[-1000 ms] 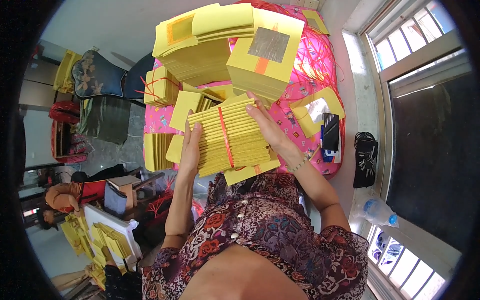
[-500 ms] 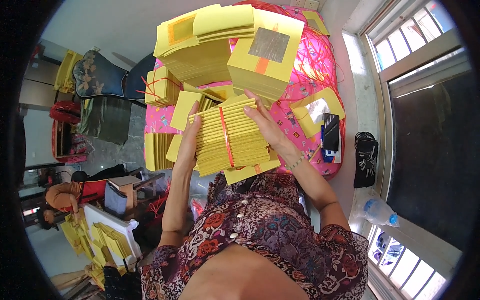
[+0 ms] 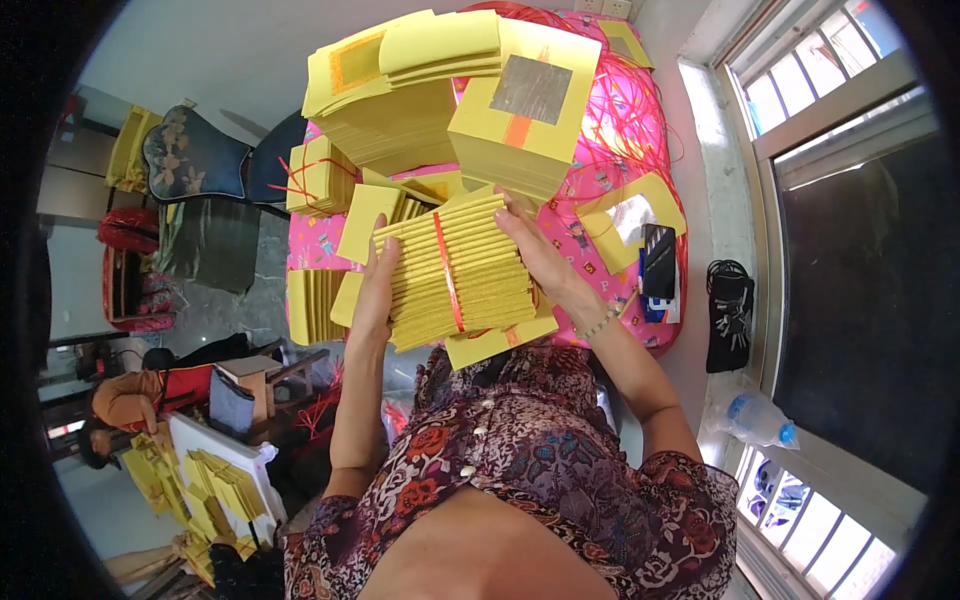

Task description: Bundling and tying stacks of yellow joss paper using red ribbons.

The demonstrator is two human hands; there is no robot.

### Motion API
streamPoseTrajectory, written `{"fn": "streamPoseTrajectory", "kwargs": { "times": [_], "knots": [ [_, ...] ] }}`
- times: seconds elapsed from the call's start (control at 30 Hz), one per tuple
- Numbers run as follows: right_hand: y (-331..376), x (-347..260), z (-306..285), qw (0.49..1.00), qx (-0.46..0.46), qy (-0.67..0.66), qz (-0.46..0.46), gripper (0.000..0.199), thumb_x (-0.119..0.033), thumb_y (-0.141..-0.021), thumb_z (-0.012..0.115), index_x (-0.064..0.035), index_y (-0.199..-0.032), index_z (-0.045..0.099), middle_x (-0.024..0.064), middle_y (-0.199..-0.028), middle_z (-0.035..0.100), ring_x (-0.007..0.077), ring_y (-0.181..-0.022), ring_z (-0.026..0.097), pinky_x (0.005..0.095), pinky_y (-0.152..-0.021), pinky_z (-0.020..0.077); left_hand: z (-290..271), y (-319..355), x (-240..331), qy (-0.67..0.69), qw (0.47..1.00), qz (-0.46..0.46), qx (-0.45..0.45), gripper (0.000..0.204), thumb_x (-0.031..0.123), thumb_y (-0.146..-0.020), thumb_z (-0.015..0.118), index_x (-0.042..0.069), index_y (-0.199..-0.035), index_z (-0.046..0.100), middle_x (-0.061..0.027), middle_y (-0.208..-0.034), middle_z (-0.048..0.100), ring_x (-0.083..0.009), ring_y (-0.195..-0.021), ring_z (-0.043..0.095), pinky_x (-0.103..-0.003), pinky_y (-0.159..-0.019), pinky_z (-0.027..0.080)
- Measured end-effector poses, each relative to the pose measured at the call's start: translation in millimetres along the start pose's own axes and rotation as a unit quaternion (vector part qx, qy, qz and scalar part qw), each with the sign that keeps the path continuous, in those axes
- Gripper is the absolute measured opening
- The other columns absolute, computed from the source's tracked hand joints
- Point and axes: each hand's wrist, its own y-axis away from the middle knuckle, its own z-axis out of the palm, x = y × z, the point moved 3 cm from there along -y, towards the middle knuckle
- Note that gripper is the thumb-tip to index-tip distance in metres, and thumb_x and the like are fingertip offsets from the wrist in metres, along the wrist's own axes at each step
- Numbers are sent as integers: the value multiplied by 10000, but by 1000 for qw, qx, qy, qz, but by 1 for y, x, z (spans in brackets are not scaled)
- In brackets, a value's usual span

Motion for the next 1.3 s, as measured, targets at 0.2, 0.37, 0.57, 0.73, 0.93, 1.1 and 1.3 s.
{"fn": "streamPoseTrajectory", "kwargs": {
  "times": [0.2, 0.37, 0.57, 0.73, 0.93, 1.1, 1.3],
  "knots": [
    [0, 2, 1, 999, 25, -2, 37, 787, -465, -1025, 443, 24, -1563, 143, 161, -1578, 265, 217, -1459, 245, 321, -1186, 193, 1, -2, -4, -28, 1000, 12, 9, 695, 418, -1060, 432, 79, -1586, 129, -179, -1559, 303, -245, -1422, 328, -352, -1147, 294],
    [-1, 6, -12, 1000, -11, 1, 14, 774, -502, -1037, 394, -34, -1582, 105, 130, -1621, 185, 228, -1498, 163, 347, -1196, 192, -3, -3, -4, 94, 995, -22, -9, 677, 444, -1065, 387, 93, -1587, 137, -155, -1559, 314, -270, -1420, 341, -375, -1158, 292],
    [43, -9, -29, 979, -155, 66, -115, 1191, -519, -791, 785, -91, -1593, 16, 134, -1657, 57, 241, -1533, 44, 424, -1219, 115, -40, 19, -26, -1, 972, 149, -179, 1178, 521, -795, 710, 82, -1577, -53, -169, -1638, 37, -278, -1510, 82, -421, -1211, 142],
    [62, -25, -25, 923, -158, 348, -41, 1377, -410, -611, 934, -62, -1587, 27, 149, -1653, 65, 264, -1520, 110, 399, -1215, 168, -54, 25, -42, -193, 936, 188, -224, 1662, 569, -452, 954, 35, -1546, -177, -203, -1646, -66, -307, -1527, -29, -432, -1224, 65],
    [57, -17, -18, 910, -59, 408, -55, 1229, -231, -623, 927, -85, -1576, 164, 151, -1557, 332, 291, -1443, 316, 396, -1172, 283, -44, 8, -33, -433, 835, 297, -165, 1516, 448, -547, 948, -11, -1550, -92, -259, -1621, 38, -372, -1512, 67, -445, -1219, 117],
    [57, -12, -19, 912, -62, 390, -114, 1099, -205, -622, 911, -63, -1529, 306, 154, -1474, 440, 300, -1387, 401, 405, -1150, 319, -44, 5, -46, -286, 908, 253, -174, 1405, 385, -601, 920, -28, -1549, -30, -267, -1586, 150, -384, -1484, 171, -445, -1208, 169],
    [54, -20, -21, 949, -43, 291, -114, 1086, -195, -606, 909, -21, -1509, 333, 142, -1478, 445, 281, -1398, 399, 411, -1159, 305, -31, 21, -17, -213, 898, 365, -119, 1415, 389, -564, 934, -4, -1554, 3, -235, -1539, 243, -342, -1455, 245, -454, -1194, 201]
  ]
}}
